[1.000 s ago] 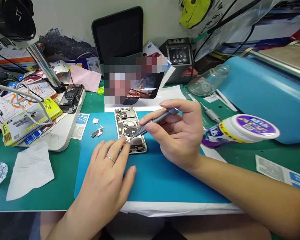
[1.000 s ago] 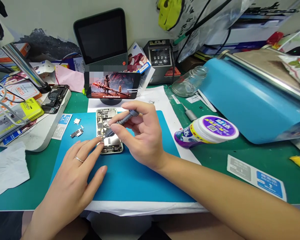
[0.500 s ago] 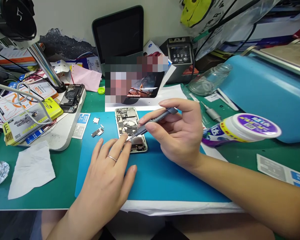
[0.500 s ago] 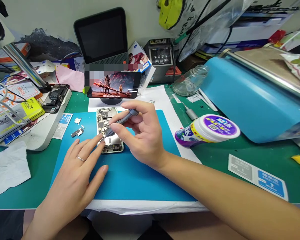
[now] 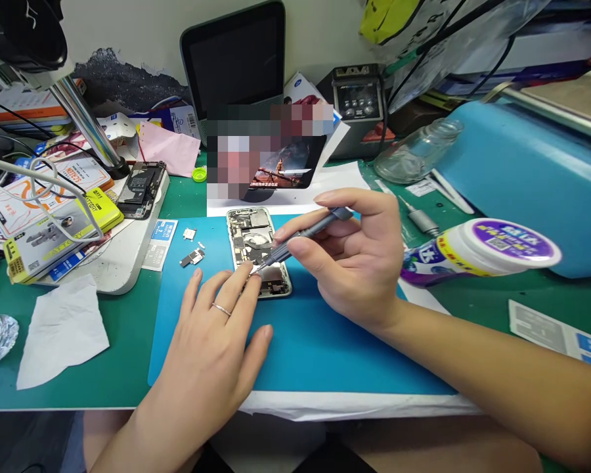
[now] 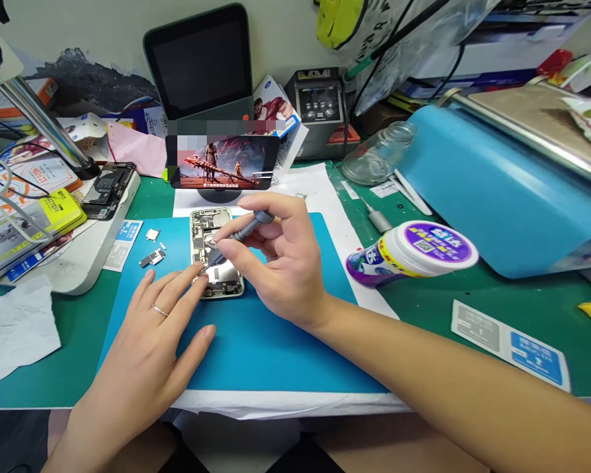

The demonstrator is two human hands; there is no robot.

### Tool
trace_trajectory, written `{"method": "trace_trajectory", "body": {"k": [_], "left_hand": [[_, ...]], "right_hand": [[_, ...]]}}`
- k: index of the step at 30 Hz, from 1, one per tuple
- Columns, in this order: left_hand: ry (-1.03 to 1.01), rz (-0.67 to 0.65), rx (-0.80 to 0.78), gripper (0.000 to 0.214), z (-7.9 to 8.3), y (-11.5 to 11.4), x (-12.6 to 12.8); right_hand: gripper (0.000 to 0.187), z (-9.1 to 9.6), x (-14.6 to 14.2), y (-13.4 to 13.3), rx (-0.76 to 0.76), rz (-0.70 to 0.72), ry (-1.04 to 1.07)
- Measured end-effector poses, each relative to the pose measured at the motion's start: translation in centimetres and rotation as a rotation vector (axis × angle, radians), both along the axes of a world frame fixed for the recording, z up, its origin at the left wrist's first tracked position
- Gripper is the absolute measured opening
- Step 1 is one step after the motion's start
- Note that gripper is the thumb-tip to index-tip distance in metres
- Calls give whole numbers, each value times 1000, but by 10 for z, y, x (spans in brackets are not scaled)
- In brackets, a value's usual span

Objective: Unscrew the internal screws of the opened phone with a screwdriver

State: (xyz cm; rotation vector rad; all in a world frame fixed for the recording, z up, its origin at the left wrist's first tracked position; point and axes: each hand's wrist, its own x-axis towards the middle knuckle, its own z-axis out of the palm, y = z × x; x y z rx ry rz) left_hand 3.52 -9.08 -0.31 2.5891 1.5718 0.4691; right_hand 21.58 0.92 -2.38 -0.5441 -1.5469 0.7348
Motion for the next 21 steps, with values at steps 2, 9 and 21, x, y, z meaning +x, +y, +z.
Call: {"method": "trace_trajectory", "body": {"k": [2, 9, 21], "left_hand": [[7, 0, -7, 46, 0, 0, 0], [18, -1, 6, 46, 0, -1, 0], [33, 2, -9, 49, 0, -1, 1]], "right_hand": [[40, 0, 0, 0, 0, 6, 0], [39, 1, 0, -1, 7, 7, -5], [34, 3, 0, -2, 32, -59, -71]]}}
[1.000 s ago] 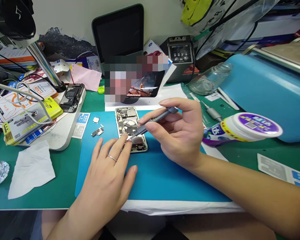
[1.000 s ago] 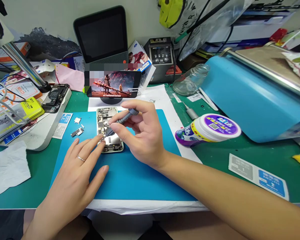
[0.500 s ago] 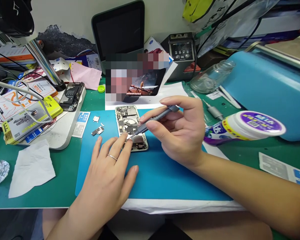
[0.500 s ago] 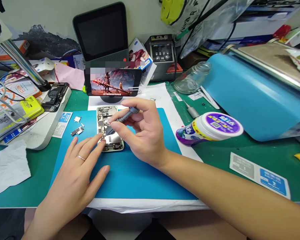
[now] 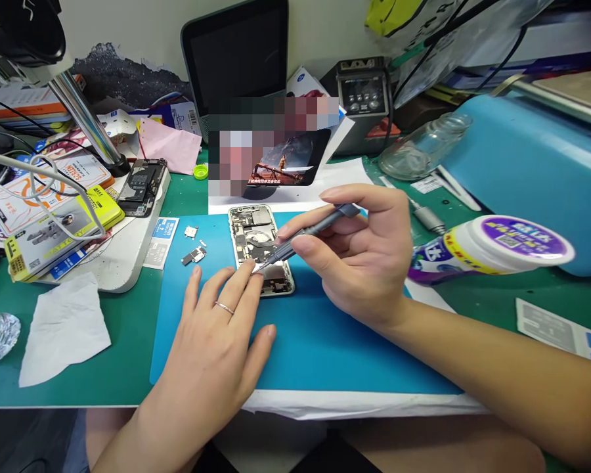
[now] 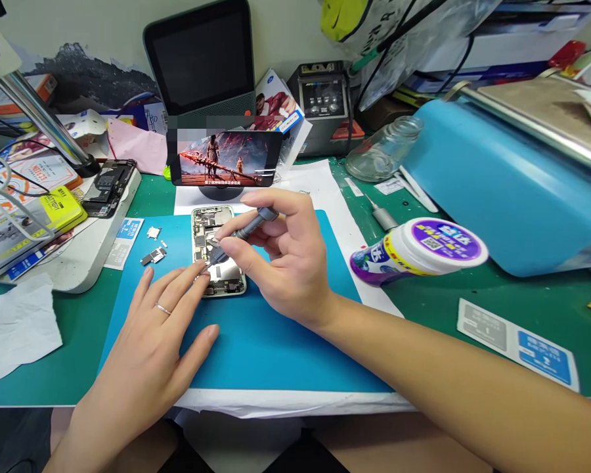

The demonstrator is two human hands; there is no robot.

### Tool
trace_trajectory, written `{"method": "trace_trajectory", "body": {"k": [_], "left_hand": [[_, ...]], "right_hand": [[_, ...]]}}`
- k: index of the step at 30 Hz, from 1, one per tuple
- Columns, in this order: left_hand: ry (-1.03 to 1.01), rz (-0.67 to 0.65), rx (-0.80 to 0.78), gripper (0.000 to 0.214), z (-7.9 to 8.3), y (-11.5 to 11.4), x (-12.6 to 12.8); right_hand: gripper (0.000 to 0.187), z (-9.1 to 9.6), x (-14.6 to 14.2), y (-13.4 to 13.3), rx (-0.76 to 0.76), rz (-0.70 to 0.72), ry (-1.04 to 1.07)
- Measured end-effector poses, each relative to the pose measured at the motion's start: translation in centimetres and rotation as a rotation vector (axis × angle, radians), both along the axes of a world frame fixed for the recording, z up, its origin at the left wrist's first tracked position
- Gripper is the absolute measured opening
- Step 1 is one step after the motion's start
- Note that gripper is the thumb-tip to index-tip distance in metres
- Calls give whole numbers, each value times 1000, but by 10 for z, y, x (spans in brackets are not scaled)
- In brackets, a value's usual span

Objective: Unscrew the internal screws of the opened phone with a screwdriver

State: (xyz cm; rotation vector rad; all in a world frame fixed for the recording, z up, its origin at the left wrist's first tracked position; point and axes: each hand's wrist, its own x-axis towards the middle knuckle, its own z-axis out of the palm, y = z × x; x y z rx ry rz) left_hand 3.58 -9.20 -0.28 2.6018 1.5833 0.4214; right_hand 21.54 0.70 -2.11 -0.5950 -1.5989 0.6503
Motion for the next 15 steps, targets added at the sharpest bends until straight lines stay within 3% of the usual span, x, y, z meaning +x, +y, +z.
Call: {"method": "trace_trajectory", "body": {"k": [9, 15], "left_hand": [[-18, 7, -20, 45, -1, 0, 1], [-106, 25, -21, 29, 4, 0, 2]], "right_hand": [[38, -1, 0, 0, -6, 18, 23], [37, -2, 0, 2, 16, -19, 39]]}}
